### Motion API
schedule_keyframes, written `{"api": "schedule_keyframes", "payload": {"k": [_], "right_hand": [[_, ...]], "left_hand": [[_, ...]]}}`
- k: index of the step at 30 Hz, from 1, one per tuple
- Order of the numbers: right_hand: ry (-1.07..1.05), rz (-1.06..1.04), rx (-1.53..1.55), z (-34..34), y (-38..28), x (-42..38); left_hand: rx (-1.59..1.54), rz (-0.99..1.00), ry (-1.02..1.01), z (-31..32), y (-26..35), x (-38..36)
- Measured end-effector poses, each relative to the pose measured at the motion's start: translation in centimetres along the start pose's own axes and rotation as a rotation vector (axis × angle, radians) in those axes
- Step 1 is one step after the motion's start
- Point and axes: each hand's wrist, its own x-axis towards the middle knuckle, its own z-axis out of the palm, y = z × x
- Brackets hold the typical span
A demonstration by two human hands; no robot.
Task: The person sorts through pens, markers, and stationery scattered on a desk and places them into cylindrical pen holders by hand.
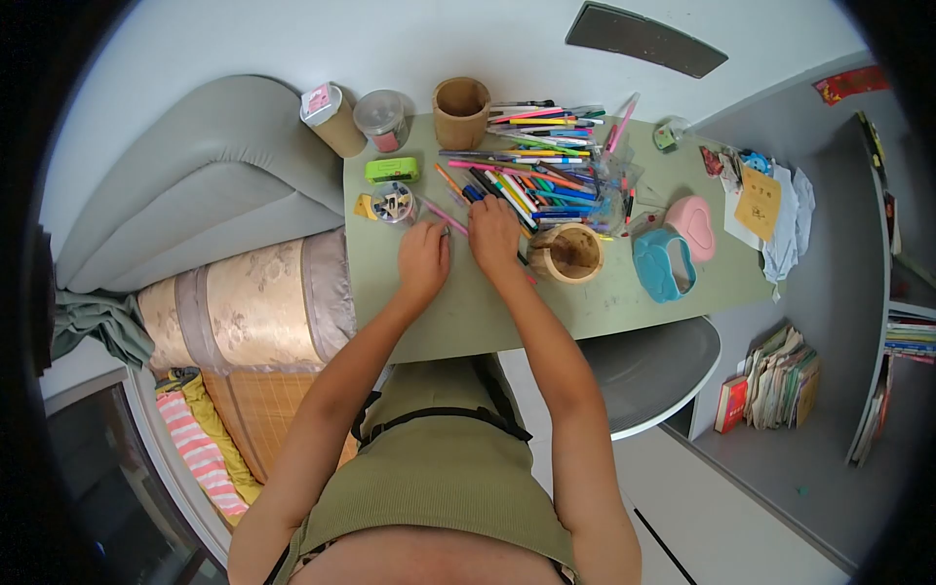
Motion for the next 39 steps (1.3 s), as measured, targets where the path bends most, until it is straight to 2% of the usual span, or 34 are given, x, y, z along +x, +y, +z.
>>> {"api": "schedule_keyframes", "payload": {"k": [2, 9, 17, 23, 26, 32, 35, 39], "right_hand": [[-0.048, -0.039, -0.036, -0.4, -0.1, 0.1], [0.0, -0.091, 0.014, -0.3, -0.5, -0.4], [-0.01, -0.084, -0.096, 0.5, -0.5, -0.4], [-0.008, -0.074, -0.295, 1.2, -1.0, 0.0], [-0.071, -0.07, -0.334, 1.4, -1.0, 0.0], [-0.093, -0.022, -0.149, 0.2, -1.4, 0.1], [-0.031, 0.105, 0.137, -0.3, -2.4, 0.3], [0.039, 0.073, 0.561, -1.8, -5.5, 2.5]], "left_hand": [[-0.033, -0.061, 0.019, -0.5, -0.1, -0.8], [-0.016, -0.177, -0.037, -1.5, -0.2, -1.4], [-0.018, -0.175, -0.047, -1.5, -0.6, -1.6], [-0.013, -0.17, -0.048, -1.7, -0.6, -1.9], [-0.003, -0.165, -0.031, -1.8, -0.5, -1.9], [0.002, -0.17, -0.052, -1.8, -0.7, -2.1], [-0.06, -0.183, -0.011, -2.4, -0.8, -2.1], [-0.155, -0.206, 0.09, -4.6, -1.1, -2.5]]}}
